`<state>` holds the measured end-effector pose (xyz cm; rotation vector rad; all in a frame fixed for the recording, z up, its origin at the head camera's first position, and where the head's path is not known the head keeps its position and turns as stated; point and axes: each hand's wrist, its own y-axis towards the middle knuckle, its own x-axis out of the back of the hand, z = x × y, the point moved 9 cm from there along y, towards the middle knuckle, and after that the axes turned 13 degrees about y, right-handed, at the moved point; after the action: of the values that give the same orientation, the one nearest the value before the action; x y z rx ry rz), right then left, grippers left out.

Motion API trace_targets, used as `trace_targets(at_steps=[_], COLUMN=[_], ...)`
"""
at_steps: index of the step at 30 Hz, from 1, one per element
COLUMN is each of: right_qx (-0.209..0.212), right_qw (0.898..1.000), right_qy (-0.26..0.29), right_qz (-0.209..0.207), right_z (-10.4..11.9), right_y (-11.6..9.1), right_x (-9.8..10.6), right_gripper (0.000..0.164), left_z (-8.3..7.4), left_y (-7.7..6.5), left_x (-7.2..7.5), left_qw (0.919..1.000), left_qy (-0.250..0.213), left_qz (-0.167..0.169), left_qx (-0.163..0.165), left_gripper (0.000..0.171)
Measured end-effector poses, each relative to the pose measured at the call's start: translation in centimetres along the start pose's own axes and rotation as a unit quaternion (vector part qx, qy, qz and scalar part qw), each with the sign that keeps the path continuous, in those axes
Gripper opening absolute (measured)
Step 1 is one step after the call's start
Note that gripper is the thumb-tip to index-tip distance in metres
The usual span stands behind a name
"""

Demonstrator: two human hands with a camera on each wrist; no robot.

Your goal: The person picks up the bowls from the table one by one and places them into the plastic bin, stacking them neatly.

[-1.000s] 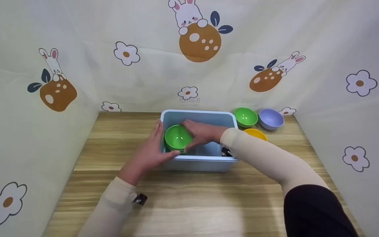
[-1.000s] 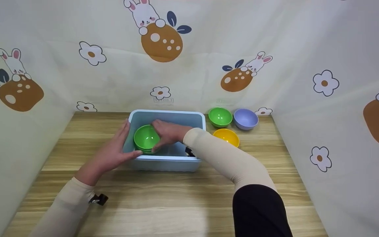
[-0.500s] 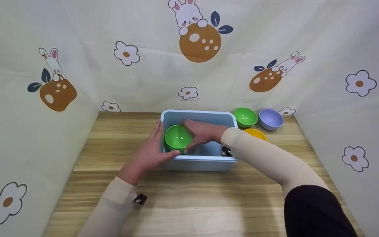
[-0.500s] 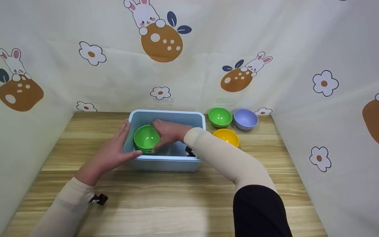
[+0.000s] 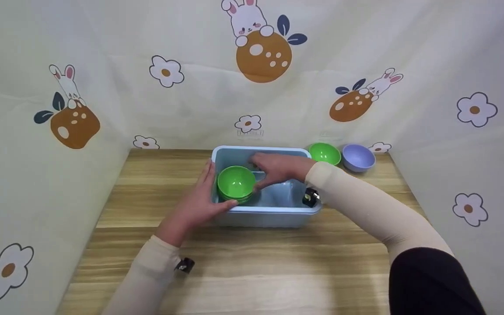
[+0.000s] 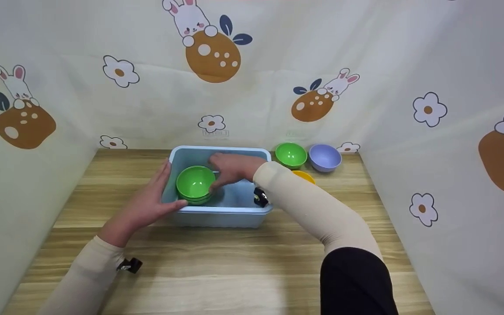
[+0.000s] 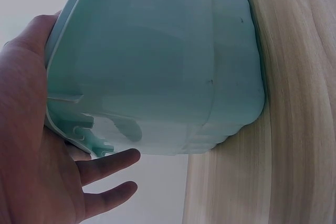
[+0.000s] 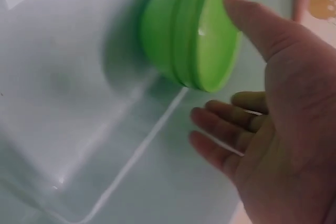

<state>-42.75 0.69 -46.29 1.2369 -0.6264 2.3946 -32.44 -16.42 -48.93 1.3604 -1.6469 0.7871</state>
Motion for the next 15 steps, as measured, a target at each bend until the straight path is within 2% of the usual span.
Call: trace_targets(at_steps=[7,11,15], right_qx=[-0.061,-0.041,-0.007], right_qw=[0.997,0.996,0.989], right_qy=[0.050,0.079,0.123], right_qz=[-0.001,-0.027,-0.086], right_z=[-0.7,-0.3,0.0], right_y=[-2.5,-4.3,-6.8], right_x=[2.2,3.5,4.8], right_gripper=[0.079,0.069,0.058], left_z=[0.2,0.0,-0.1], left_y=[0.0,0.0,0.0], left_x=[-0.1,0.0,0.0], left_qw=[1.0000,0.9999,0.9997], left_qy=[0.008,-0.001,-0.001], left_qz=[-0.002,-0.013,-0.019], left_qx=[0.006,-0.008,-0.016], left_gripper=[0.143,0.138,0.137])
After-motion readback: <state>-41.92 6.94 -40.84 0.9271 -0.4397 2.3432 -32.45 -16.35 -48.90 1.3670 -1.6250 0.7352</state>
